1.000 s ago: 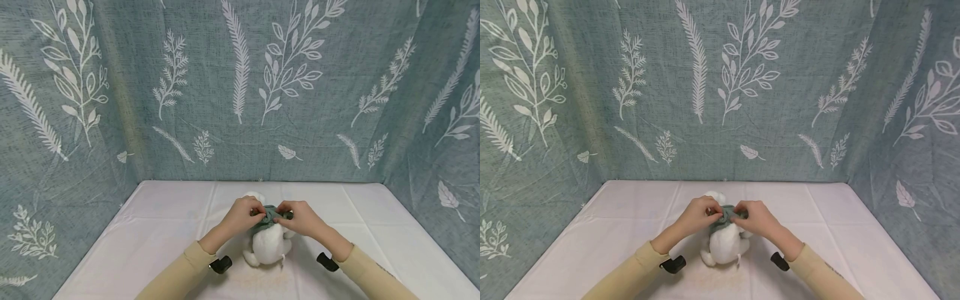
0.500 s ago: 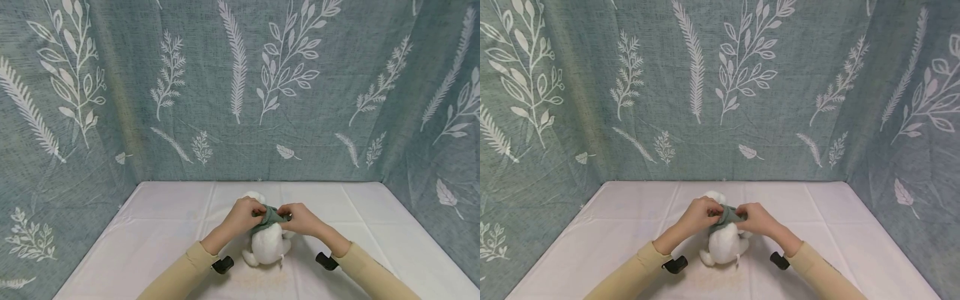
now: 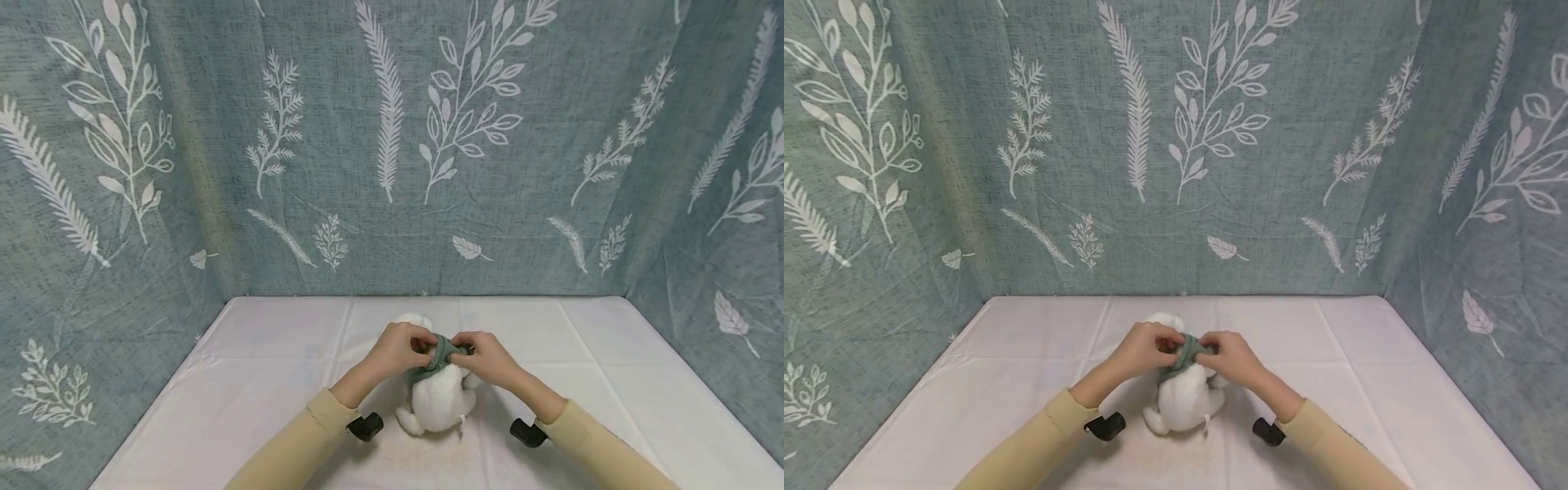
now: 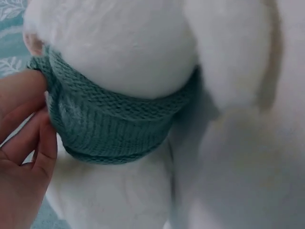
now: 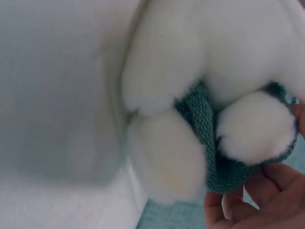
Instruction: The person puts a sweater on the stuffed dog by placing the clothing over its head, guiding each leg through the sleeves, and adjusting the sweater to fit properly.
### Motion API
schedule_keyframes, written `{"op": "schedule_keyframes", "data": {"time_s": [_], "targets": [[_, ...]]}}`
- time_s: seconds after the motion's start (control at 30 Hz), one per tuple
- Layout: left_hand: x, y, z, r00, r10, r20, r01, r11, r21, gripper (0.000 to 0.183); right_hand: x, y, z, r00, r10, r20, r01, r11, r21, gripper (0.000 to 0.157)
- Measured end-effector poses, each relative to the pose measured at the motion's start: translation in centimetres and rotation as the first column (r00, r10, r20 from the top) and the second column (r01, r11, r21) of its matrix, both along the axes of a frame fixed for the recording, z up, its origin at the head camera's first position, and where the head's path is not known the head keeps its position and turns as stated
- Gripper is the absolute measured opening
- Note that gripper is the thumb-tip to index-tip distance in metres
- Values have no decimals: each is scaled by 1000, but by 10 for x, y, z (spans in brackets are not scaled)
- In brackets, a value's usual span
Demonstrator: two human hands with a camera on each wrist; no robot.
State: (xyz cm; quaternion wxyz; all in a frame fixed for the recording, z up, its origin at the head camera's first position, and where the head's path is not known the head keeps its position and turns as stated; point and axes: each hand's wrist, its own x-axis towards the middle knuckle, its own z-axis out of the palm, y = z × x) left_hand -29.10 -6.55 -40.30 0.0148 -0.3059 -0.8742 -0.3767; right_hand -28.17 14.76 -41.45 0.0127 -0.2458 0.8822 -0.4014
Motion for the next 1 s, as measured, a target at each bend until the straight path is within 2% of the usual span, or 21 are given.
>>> {"op": "schedule_keyframes", "data": {"time_s": [0.13,0.4,0.57,0.77,1.0], "targets": [[1,2,-4,1000,7,13,-7,1000,21,22,0,-2,-2,1000,-5,28,6,1000,-31,17],[4,12,-3,995,30,-100,-33,999,-32,16,1,-2,-4,1000,-6,16,7,1000,-22,15],[6,14,-3,992,21,-125,-25,999,-28,13,5,1,-1,999,23,-23,-23,999,35,16],[5,14,-8,989,23,-148,-24,1000,-8,12,13,4,13,998,27,-58,-18,987,157,13],[5,12,-12,984,39,-173,-35,999,24,10,16,5,22,996,45,-78,-31,985,171,13]]}}
